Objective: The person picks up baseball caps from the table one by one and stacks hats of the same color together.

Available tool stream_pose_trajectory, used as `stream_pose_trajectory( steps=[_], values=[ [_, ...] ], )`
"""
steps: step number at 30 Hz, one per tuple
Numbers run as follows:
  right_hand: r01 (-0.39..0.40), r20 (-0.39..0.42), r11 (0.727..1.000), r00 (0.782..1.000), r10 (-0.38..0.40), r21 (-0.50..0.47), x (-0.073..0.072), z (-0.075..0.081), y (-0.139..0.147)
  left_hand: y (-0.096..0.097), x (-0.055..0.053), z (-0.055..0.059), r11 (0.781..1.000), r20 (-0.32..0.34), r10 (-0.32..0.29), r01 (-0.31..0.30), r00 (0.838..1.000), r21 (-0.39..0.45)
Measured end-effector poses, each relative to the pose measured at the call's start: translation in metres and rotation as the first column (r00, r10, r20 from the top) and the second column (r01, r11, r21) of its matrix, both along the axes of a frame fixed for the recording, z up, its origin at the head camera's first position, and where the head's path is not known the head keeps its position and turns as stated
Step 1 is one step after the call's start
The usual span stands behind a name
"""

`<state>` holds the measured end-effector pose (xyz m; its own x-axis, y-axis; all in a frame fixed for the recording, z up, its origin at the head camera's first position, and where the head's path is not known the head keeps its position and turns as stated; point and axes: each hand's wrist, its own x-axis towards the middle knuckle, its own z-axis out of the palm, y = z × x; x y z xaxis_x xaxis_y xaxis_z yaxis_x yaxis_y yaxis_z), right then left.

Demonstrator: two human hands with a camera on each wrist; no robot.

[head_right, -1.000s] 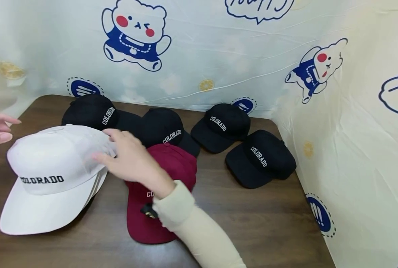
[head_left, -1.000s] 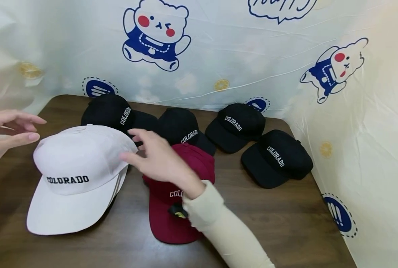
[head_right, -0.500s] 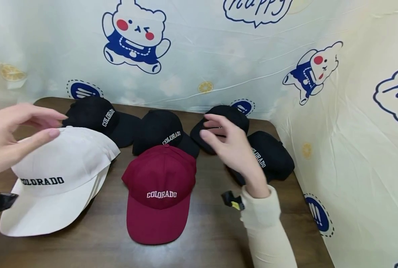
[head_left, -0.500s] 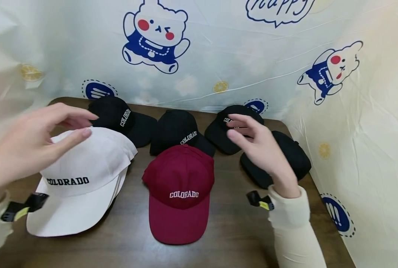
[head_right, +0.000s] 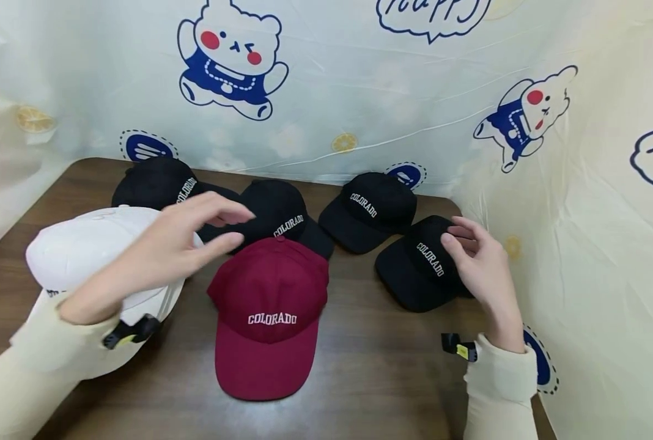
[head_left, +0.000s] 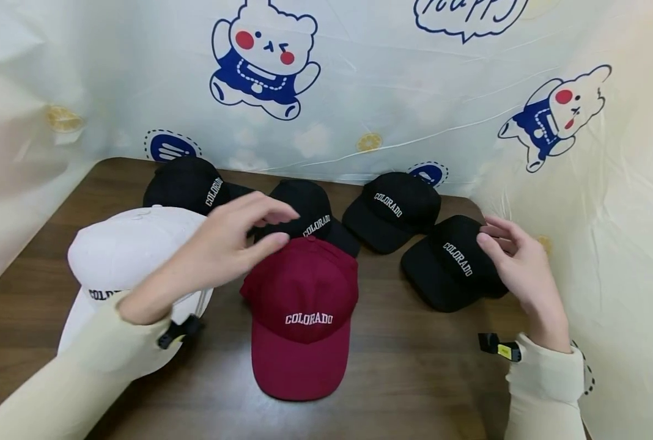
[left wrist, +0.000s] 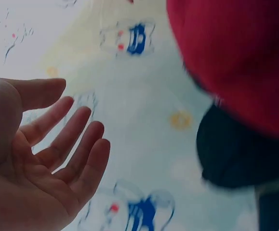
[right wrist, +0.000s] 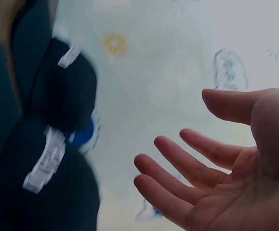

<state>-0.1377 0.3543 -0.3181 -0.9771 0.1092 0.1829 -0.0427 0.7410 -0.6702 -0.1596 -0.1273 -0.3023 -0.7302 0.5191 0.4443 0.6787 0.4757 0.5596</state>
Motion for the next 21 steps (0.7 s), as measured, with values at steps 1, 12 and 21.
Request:
stream_pose_trajectory(
  steps=[1, 12, 21],
  values=[
    [0.022, -0.007, 1.000, 1.000, -0.022, 0.002, 0.000, -0.004, 0.006, 0.009, -0.001, -0.002, 1.000, 0.011, -0.019, 0.019, 1.000, 0.005],
    [0.161, 0.152, 0.987, 0.976, -0.156, -0.022, -0.010, -0.044, 0.055, 0.087, -0.006, -0.020, 0.991, 0.144, -0.130, 0.131, 0.981, 0.008],
    [0.150, 0.389, 0.986, 0.915, -0.109, -0.076, -0.018, -0.065, 0.081, 0.120, -0.012, -0.024, 0.984, 0.188, -0.170, 0.176, 0.967, -0.016]
  ],
)
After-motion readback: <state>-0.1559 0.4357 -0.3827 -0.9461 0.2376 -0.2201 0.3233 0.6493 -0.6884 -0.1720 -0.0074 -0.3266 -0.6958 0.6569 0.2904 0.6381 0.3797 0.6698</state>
